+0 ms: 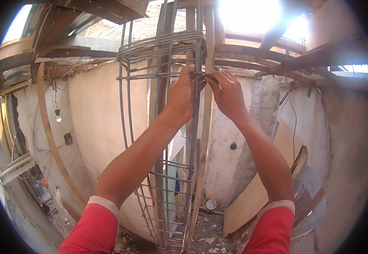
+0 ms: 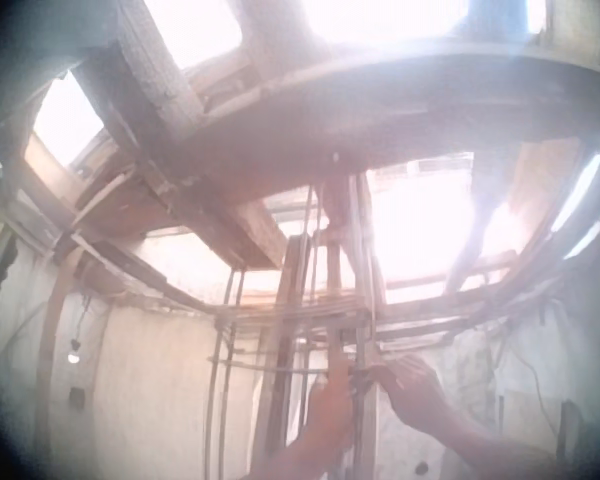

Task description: The person assembles a vertical metal rack by hand, using pliers to bend and secure wire ties at multiple joints. They repeatedly position the rack, wrap ties around intersections, and tighten them with pliers. Another person is briefly visible in the background.

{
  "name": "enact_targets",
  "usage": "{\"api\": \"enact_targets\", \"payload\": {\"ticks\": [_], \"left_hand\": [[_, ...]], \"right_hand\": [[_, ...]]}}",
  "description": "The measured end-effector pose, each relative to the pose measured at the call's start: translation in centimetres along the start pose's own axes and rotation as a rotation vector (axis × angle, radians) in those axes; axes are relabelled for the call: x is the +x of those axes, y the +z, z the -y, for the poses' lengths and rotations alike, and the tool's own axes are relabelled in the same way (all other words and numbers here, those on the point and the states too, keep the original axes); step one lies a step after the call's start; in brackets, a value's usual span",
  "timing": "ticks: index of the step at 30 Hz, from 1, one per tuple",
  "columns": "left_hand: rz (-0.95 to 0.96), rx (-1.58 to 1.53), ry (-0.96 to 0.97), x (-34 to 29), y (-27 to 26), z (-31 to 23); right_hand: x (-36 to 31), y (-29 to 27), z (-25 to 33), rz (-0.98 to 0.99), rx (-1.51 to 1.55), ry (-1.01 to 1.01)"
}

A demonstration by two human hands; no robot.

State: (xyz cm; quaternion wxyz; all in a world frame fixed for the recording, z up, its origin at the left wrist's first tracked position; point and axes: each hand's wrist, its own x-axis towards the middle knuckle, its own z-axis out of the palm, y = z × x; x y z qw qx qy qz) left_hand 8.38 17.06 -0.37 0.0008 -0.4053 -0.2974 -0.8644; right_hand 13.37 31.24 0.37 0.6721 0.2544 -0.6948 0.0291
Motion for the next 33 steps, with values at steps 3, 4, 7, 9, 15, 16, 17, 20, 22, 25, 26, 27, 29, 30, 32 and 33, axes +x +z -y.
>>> {"api": "enact_targets", "payload": {"ticks": [3,4,7,9,15,16,17,20,22,25,26,27,29,30,32,33], "left_hand": [[-0.033,-0.022,-0.073,-1.1,1.0,-0.3],[-0.059,-0.043,-0.013,-1.1,1.3,0.2],[-0.104,-0.077,0.054,-0.7,1.7,1.1],[0.096,-0.055,-0.036,-0.1,0.6,1.1],[0.108,-0.019,-0.037,2.8,-1.0,2.2],[0.146,-0.077,0.005,2.5,-0.8,2.5],[0.189,-0.130,0.052,1.9,-0.6,2.4],[0.146,-0.100,0.023,0.5,-0.2,1.5],[0.102,-0.050,-0.019,0.2,-0.2,1.0],[0.095,-0.034,-0.043,0.0,-0.5,0.6],[0.103,-0.024,-0.042,0.0,-0.5,0.5],[0.109,-0.012,-0.040,0.2,-0.5,0.4],[0.159,0.001,-0.038,0.4,-1.0,0.3],[0.187,0.006,-0.040,0.6,-0.9,0.3],[0.158,0.013,-0.073,0.7,-0.8,0.5],[0.141,0.020,-0.089,0.6,-0.8,0.5]], "right_hand": [[-0.2,0.1,0.6,0.162,0.343,0.632],[-0.3,-0.4,-0.3,0.205,0.403,0.700],[-0.3,-1.6,-0.1,0.217,0.556,0.718],[-1.8,-3.5,3.9,0.036,0.171,0.523],[-19.2,-1.6,23.3,0.141,0.296,0.291],[-21.8,-0.2,25.7,0.199,0.348,0.455],[-23.4,1.8,27.4,0.254,0.323,0.584],[-25.5,6.3,29.9,0.312,0.234,0.679],[-25.1,7.8,29.9,0.447,0.277,0.800],[-24.8,8.8,29.9,0.570,0.472,1.051],[-25.5,9.3,30.2,0.418,0.504,1.017],[-26.1,9.6,30.1,0.268,0.537,0.976],[-25.6,8.8,30.4,0.052,0.432,0.862],[-24.9,8.3,30.3,-0.055,0.375,0.805],[-22.2,6.9,28.9,-0.274,0.247,0.650],[-20.8,5.3,28.5,-0.322,0.303,0.754]]}}
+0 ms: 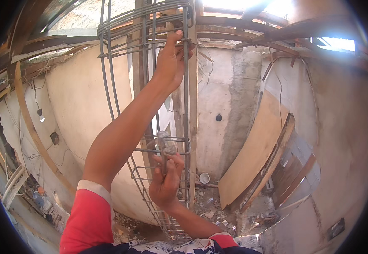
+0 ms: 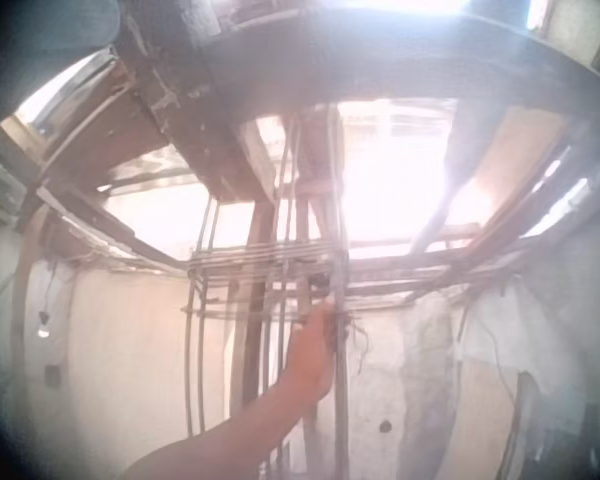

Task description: The person assembles a vertical metal rack by hand, using pliers to bend and secure wire ties at multiple joints. They repeatedly position the rack, wrap ties around intersections, and tighten them with pliers. Another person is briefly visible in the background.

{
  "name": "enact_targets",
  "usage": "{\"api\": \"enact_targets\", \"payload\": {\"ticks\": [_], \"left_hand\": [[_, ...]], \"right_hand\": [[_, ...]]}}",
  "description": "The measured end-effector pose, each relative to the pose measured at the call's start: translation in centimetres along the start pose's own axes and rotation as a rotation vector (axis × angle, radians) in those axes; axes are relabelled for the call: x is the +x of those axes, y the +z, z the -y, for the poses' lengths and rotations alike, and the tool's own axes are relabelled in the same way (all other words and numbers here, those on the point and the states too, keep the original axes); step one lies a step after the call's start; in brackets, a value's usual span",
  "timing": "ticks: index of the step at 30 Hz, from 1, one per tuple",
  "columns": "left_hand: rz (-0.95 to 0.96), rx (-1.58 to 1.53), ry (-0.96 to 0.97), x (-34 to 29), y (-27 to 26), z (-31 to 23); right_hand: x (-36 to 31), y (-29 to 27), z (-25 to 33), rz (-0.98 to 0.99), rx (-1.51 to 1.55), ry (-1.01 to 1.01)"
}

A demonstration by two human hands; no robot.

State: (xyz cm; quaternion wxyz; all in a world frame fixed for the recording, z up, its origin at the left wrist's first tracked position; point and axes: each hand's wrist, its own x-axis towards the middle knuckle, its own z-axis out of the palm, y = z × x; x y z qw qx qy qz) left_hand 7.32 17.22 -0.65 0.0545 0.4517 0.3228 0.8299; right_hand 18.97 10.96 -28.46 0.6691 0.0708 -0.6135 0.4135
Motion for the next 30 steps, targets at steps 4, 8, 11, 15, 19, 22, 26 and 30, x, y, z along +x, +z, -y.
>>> {"api": "enact_targets", "payload": {"ticks": [4,8,11,15,19,22,26,30], "left_hand": [[0.021,-0.056,0.025,-0.6,0.7,-0.3],[0.048,-0.040,0.066,-0.4,0.3,-0.4],[0.015,-0.030,0.034,0.4,0.2,0.5],[-0.021,-0.005,0.084,0.5,0.6,0.6],[-0.013,0.033,0.067,0.3,0.3,0.4],[-0.010,0.026,0.098,-0.2,0.6,0.2],[0.022,-0.006,0.093,0.1,0.7,0.4],[-0.005,-0.018,0.087,0.0,0.7,0.4]], "right_hand": [[8.3,-5.8,4.9,-0.034,0.509,0.464],[15.0,-12.3,2.0,0.121,0.473,0.527],[19.7,-14.4,-1.7,0.275,-0.076,0.332],[25.5,-13.0,-5.7,0.341,-0.680,-0.216],[28.7,-11.2,-6.2,0.462,-0.936,-0.363],[29.6,-10.0,-6.1,0.472,-0.963,-0.432],[30.4,-9.2,-6.1,0.430,-0.981,-0.549],[31.7,-9.3,-5.0,0.536,-0.953,-0.434]]}}
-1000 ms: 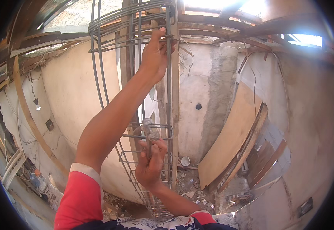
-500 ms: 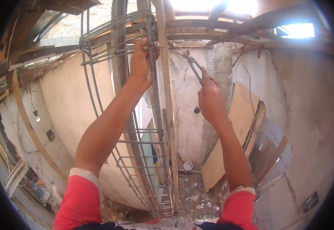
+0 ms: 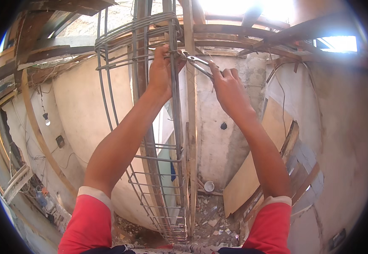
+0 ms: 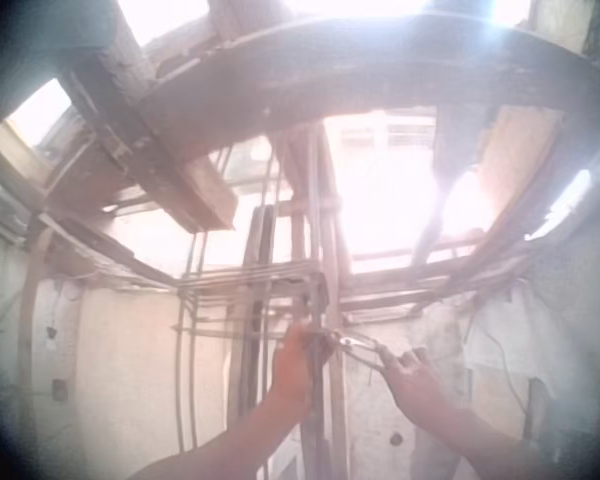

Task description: The person assembles a vertical metal rack by hand, using pliers to bend and secure wire ties at multiple joints. They repeatedly position the rack, wrap ties around intersections, and tighten them with pliers. Another person is briefly visible in the background.

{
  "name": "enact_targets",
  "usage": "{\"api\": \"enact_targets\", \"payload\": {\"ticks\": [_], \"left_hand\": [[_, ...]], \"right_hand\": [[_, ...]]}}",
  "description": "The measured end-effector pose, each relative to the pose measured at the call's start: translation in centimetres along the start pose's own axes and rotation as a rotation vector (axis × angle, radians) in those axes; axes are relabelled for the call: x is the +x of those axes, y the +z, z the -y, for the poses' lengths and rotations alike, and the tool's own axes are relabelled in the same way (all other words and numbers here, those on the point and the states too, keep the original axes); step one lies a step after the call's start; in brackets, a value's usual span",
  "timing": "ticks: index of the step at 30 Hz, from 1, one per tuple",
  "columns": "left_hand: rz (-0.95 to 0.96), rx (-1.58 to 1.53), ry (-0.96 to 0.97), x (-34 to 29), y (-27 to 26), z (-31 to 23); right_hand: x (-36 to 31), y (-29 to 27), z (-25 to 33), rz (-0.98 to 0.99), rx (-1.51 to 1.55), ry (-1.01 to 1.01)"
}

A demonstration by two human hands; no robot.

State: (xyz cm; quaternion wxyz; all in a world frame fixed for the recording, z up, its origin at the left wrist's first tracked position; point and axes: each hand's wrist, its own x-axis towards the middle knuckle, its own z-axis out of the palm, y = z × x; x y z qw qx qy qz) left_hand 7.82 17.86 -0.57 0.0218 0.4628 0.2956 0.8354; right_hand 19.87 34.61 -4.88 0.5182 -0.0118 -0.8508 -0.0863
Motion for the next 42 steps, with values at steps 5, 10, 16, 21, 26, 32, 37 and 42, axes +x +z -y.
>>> {"api": "enact_targets", "payload": {"ticks": [5,10,16,21,26,32,37,42], "left_hand": [[0.034,-0.024,0.023,0.1,0.1,-0.1],[0.034,-0.015,-0.069,-0.6,-0.1,-0.8],[0.032,0.028,-0.026,-0.1,0.1,-0.3],[-0.026,0.007,-0.042,-0.2,-0.1,-0.7],[0.002,0.030,-0.023,0.0,0.2,-0.4],[-0.017,0.083,-0.015,-0.1,-0.1,-0.4],[-0.087,0.123,0.019,-0.4,-0.1,-0.9],[-0.129,0.087,0.047,0.2,0.7,0.2]], "right_hand": [[1.4,-1.0,-2.9,-0.118,0.001,-0.173],[3.0,-5.6,-1.7,0.571,0.555,0.158],[1.7,-4.7,-3.7,-0.058,0.137,-0.171],[2.1,-4.8,-4.3,-0.361,-0.024,-0.366],[1.5,-3.8,-4.7,0.662,1.057,0.267],[0.7,-4.6,-3.4,-0.009,0.243,-0.043],[1.8,-2.8,-6.1,-0.365,-0.081,-0.360],[3.9,3.2,-9.6,-0.154,0.273,-0.243]]}}
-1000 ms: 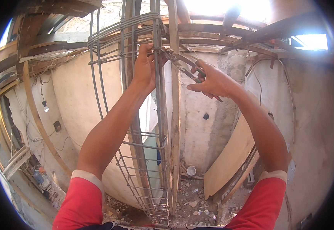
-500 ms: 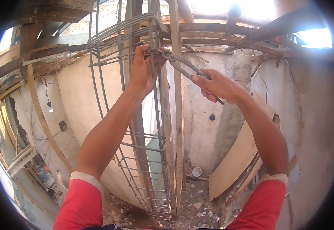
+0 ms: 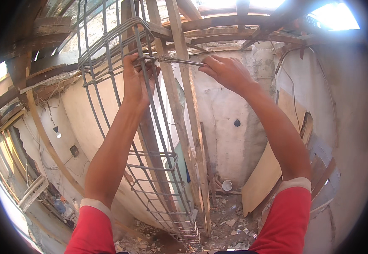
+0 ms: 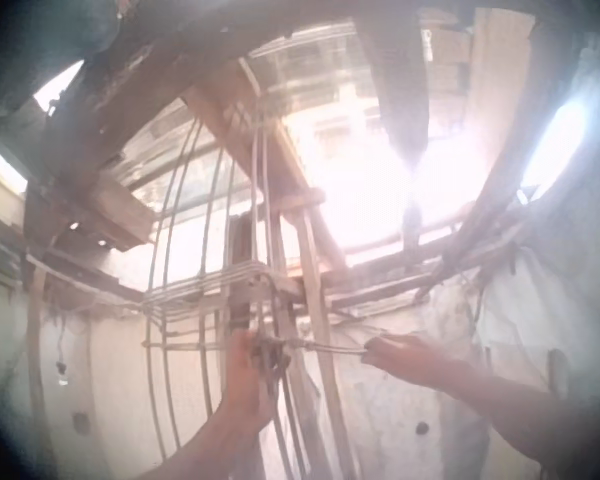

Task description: The person assembles a vertical metal rack by hand, using pliers to bend and secure wire ties at multiple joints. They repeatedly position the rack, wrap ties around intersections, and tighten them with pliers. Another person is briefly visible in the background.

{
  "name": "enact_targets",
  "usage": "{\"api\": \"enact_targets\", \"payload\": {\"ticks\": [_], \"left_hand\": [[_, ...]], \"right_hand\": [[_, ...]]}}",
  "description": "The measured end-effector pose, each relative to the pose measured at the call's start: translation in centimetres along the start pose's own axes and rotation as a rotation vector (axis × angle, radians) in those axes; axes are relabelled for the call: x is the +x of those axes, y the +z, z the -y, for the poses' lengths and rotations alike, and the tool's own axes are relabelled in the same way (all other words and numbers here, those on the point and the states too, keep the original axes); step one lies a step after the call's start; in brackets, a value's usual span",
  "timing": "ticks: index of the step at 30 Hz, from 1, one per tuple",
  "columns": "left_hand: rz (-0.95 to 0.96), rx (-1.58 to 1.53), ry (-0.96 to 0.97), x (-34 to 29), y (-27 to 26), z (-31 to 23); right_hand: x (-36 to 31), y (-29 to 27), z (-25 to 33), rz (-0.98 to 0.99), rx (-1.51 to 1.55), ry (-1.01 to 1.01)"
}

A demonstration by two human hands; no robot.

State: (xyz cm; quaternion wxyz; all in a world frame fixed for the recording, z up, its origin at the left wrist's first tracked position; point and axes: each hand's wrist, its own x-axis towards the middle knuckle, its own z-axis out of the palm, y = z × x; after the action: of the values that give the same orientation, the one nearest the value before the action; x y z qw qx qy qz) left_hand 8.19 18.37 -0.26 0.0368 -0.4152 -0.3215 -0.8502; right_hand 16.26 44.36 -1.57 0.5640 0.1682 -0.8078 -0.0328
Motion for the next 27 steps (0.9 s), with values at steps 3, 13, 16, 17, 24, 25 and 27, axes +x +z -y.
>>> {"api": "enact_targets", "payload": {"ticks": [3,13,16,17,24,25,27], "left_hand": [[-0.015,0.025,0.049,-0.1,-0.3,0.1],[-0.027,0.078,0.065,0.6,-0.9,0.9],[-0.015,0.078,0.106,0.6,-0.9,0.9],[-0.015,0.074,0.126,0.7,-1.1,0.9],[-0.024,0.116,0.063,0.7,-1.8,0.3],[-0.015,0.136,0.041,0.5,-1.5,0.2],[-0.001,0.186,-0.001,0.0,-1.1,-0.3]], "right_hand": [[0.1,1.1,1.6,-0.144,-0.044,0.010],[-0.6,1.1,3.1,-0.104,-0.160,0.042],[-0.5,0.2,4.2,-0.071,-0.210,0.053],[-0.2,0.2,4.4,-0.069,-0.182,0.051],[1.1,4.4,2.0,-0.229,-0.040,-0.067],[1.4,5.2,1.5,-0.246,-0.028,-0.041],[2.3,7.4,0.7,-0.284,0.008,0.012]]}}
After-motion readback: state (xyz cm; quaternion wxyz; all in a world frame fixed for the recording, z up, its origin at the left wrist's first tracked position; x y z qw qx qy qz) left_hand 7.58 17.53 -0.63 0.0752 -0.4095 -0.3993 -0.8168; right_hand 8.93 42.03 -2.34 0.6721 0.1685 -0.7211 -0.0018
